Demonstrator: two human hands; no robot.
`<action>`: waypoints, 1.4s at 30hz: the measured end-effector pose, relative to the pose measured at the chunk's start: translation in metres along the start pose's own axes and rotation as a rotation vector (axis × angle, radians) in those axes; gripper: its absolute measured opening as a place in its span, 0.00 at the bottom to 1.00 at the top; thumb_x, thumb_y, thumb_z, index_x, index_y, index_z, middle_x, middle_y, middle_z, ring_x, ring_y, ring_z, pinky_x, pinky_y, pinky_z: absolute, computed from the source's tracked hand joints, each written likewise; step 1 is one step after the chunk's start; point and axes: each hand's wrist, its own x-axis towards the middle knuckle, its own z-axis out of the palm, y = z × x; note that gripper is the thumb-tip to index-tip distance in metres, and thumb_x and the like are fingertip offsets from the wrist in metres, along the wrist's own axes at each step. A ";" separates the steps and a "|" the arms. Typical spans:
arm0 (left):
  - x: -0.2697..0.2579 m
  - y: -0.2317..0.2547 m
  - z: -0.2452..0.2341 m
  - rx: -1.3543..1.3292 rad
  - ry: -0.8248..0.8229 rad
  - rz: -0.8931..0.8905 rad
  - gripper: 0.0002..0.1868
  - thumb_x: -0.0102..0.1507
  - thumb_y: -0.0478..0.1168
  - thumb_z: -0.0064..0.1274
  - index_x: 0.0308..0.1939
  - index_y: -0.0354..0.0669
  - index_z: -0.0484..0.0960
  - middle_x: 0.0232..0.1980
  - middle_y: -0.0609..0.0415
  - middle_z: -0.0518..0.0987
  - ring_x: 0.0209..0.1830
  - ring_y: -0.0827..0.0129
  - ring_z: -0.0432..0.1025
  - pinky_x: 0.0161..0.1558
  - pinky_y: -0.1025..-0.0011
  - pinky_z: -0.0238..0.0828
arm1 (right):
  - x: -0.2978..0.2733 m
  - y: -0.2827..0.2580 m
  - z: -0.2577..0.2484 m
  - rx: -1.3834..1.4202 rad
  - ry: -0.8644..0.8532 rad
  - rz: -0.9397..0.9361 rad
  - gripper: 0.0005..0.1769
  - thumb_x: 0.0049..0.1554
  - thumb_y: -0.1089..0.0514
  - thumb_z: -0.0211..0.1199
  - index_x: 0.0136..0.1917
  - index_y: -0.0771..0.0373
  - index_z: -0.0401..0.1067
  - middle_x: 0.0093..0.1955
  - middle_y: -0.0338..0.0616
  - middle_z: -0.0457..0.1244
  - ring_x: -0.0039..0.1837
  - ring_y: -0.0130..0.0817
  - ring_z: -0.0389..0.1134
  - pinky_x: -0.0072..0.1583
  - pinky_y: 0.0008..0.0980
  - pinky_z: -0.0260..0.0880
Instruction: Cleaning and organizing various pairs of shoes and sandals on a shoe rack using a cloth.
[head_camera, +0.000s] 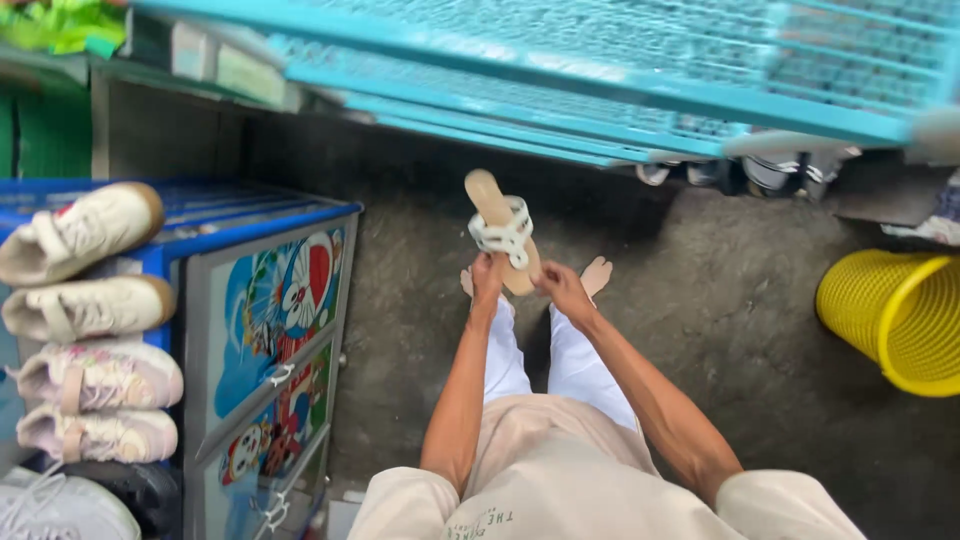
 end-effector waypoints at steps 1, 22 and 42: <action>-0.022 0.003 0.022 0.014 -0.025 -0.002 0.17 0.75 0.41 0.51 0.62 0.30 0.78 0.58 0.50 0.80 0.55 0.68 0.73 0.57 0.70 0.70 | -0.026 0.000 -0.019 0.017 0.020 -0.011 0.12 0.62 0.53 0.63 0.53 0.64 0.76 0.43 0.35 0.65 0.46 0.21 0.65 0.48 0.26 0.67; 0.046 -0.035 0.327 0.318 -0.300 0.103 0.23 0.71 0.34 0.51 0.69 0.31 0.69 0.60 0.45 0.80 0.58 0.66 0.75 0.56 0.69 0.73 | 0.013 -0.044 -0.251 0.472 0.341 -0.176 0.13 0.64 0.60 0.59 0.59 0.69 0.70 0.51 0.47 0.70 0.44 0.32 0.74 0.48 0.29 0.77; 0.051 -0.030 0.324 0.928 -0.247 0.141 0.38 0.66 0.46 0.57 0.76 0.38 0.61 0.65 0.35 0.74 0.50 0.59 0.80 0.49 0.66 0.77 | 0.108 0.003 -0.261 0.579 0.477 0.061 0.26 0.61 0.57 0.64 0.70 0.66 0.65 0.54 0.46 0.69 0.50 0.32 0.74 0.50 0.35 0.78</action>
